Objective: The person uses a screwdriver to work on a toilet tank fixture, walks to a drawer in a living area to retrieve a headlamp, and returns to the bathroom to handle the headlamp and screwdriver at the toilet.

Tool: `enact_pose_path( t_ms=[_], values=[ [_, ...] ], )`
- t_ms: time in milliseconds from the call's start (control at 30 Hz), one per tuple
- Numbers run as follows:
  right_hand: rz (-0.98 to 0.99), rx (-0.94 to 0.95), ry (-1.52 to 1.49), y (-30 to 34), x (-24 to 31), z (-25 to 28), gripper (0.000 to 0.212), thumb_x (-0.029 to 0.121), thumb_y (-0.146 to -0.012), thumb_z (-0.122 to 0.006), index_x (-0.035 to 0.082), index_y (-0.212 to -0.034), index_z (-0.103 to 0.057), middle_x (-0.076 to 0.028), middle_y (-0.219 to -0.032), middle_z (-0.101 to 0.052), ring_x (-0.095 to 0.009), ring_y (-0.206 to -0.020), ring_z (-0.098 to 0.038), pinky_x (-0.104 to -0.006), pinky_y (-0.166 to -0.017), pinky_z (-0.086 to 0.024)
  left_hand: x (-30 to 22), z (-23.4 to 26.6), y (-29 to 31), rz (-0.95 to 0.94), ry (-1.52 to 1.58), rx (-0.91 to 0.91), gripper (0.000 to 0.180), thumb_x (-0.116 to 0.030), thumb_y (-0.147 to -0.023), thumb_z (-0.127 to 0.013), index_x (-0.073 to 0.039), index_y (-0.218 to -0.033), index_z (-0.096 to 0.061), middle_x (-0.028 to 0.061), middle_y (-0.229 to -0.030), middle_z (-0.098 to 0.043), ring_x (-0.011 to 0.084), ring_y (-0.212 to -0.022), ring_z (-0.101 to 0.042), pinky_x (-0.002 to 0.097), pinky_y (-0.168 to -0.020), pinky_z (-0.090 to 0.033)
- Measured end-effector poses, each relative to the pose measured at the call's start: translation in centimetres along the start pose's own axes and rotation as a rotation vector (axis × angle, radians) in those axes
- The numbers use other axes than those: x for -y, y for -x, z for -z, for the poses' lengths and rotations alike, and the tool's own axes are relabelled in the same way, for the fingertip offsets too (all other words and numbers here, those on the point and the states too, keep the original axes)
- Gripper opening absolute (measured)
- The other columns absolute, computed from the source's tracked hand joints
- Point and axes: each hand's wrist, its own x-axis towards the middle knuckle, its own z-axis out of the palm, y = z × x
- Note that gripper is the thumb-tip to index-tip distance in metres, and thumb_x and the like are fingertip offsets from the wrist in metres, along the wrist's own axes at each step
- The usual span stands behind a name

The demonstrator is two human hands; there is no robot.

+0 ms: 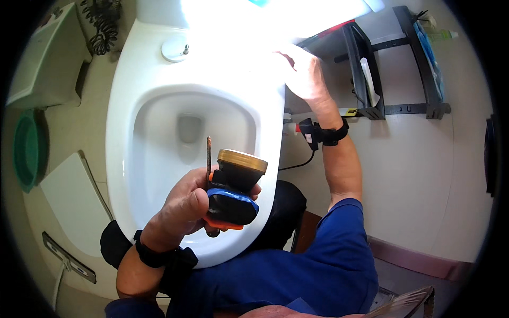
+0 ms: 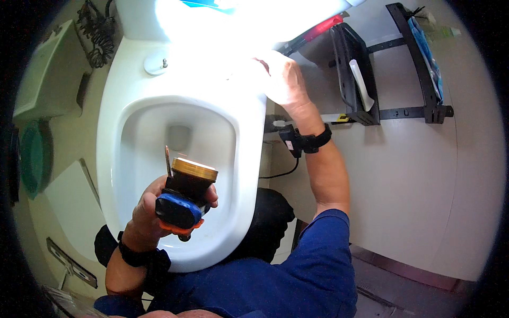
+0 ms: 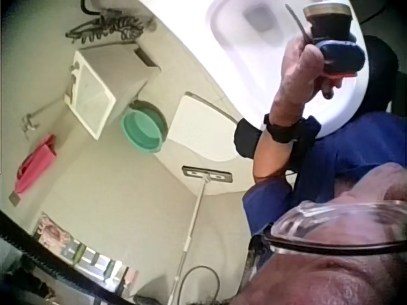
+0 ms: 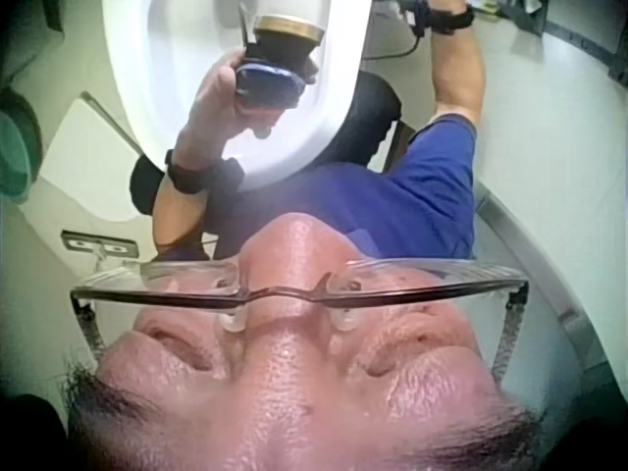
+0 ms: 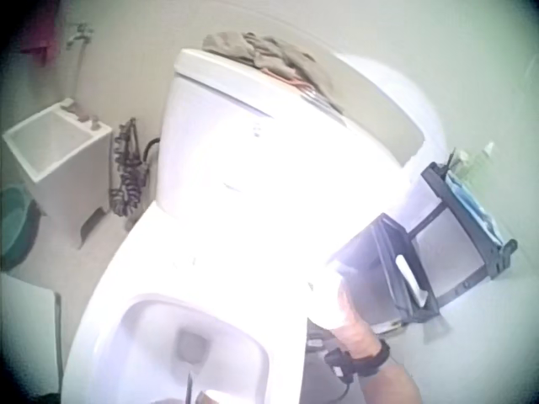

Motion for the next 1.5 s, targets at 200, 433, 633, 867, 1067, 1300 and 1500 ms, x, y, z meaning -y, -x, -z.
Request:
enact_pose_path(
  t_ms=[200, 433, 633, 867, 1067, 1300, 1500],
  values=[
    [-0.086, 0.126, 0.066, 0.3, 2.3, -1.1, 0.038, 0.028, -0.089, -0.068, 0.008, -0.122, -0.066, -0.009, -0.091, -0.069, -0.016, -0.071, -0.06, -0.0287, -0.069, -0.053, -0.1, 0.0, -0.2, 0.004, -0.023, -0.02, 0.115, -0.084, -0.061, -0.066, 0.006, -0.13, -0.048, 0.0156, -0.115, -0.064, 0.0207, -0.103, -0.067, 0.0323, -0.085, -0.058],
    [0.09, 0.142, 0.082, 0.0, 2.1, -2.2, 0.045, 0.034, -0.083, -0.071, 0.008, -0.12, -0.063, -0.012, -0.09, -0.066, -0.02, -0.071, -0.061, -0.0319, -0.07, -0.053, -0.2, -0.1, -0.3, 0.023, -0.014, -0.033, 0.117, -0.084, -0.06, -0.068, 0.007, -0.13, -0.047, 0.0164, -0.115, -0.064, 0.0219, -0.104, -0.067, 0.0335, -0.089, -0.056],
    [0.077, 0.117, 0.07, -1.2, 2.4, -3.2, 0.036, 0.033, -0.08, -0.072, 0.006, -0.102, -0.064, -0.013, -0.084, -0.066, -0.027, -0.072, -0.065, -0.0364, -0.07, -0.054, -1.0, -0.7, -0.1, 0.029, -0.041, -0.041, 0.113, -0.087, -0.06, -0.064, 0.006, -0.124, -0.052, 0.0184, -0.109, -0.065, 0.025, -0.102, -0.064, 0.0367, -0.089, -0.054],
    [0.174, 0.154, -0.001, -1.5, 1.7, -3.1, 0.035, 0.028, -0.081, -0.074, 0.004, -0.103, -0.062, -0.013, -0.082, -0.065, -0.024, -0.071, -0.066, -0.033, -0.069, -0.054, -0.2, -0.5, -0.1, -0.004, 0.002, -0.05, 0.114, -0.082, -0.061, -0.068, 0.007, -0.13, -0.047, 0.0162, -0.111, -0.066, 0.0199, -0.097, -0.069, 0.0287, -0.08, -0.059],
    [0.129, 0.172, 0.086, -1.6, 2.2, -3.0, 0.048, 0.039, -0.082, -0.074, 0.003, -0.11, -0.062, -0.012, -0.083, -0.065, -0.026, -0.074, -0.067, -0.0354, -0.072, -0.055, -0.1, -0.6, -0.1, -0.013, -0.016, -0.024, 0.111, -0.081, -0.064, -0.067, 0.007, -0.128, -0.048, 0.0141, -0.103, -0.066, 0.0123, -0.072, -0.069, 0.0174, -0.047, -0.054],
    [0.113, 0.182, 0.318, -2.1, 4.8, -2.4, 0.056, 0.045, -0.079, -0.073, 0.0, -0.112, -0.064, -0.021, -0.099, -0.063, -0.035, -0.088, -0.067, -0.0401, -0.079, -0.055, -1.3, -0.3, 0.4, 0.053, -0.045, 0.083, 0.105, -0.081, -0.066, -0.066, 0.009, -0.119, -0.054, 0.016, -0.097, -0.067, 0.0134, -0.069, -0.069, 0.0215, -0.05, -0.058],
    [0.119, 0.244, 0.228, -3.0, 4.5, -2.9, 0.054, 0.043, -0.08, -0.074, -0.001, -0.11, -0.066, -0.018, -0.101, -0.062, -0.03, -0.088, -0.065, -0.0366, -0.079, -0.053, -0.6, -0.2, 0.6, -0.047, -0.007, 0.117, 0.08, -0.074, -0.077, -0.063, -0.001, -0.107, -0.056, 0.0024, -0.067, -0.06, 0.0021, -0.046, -0.05, 0.0165, -0.04, -0.041]
  ],
)
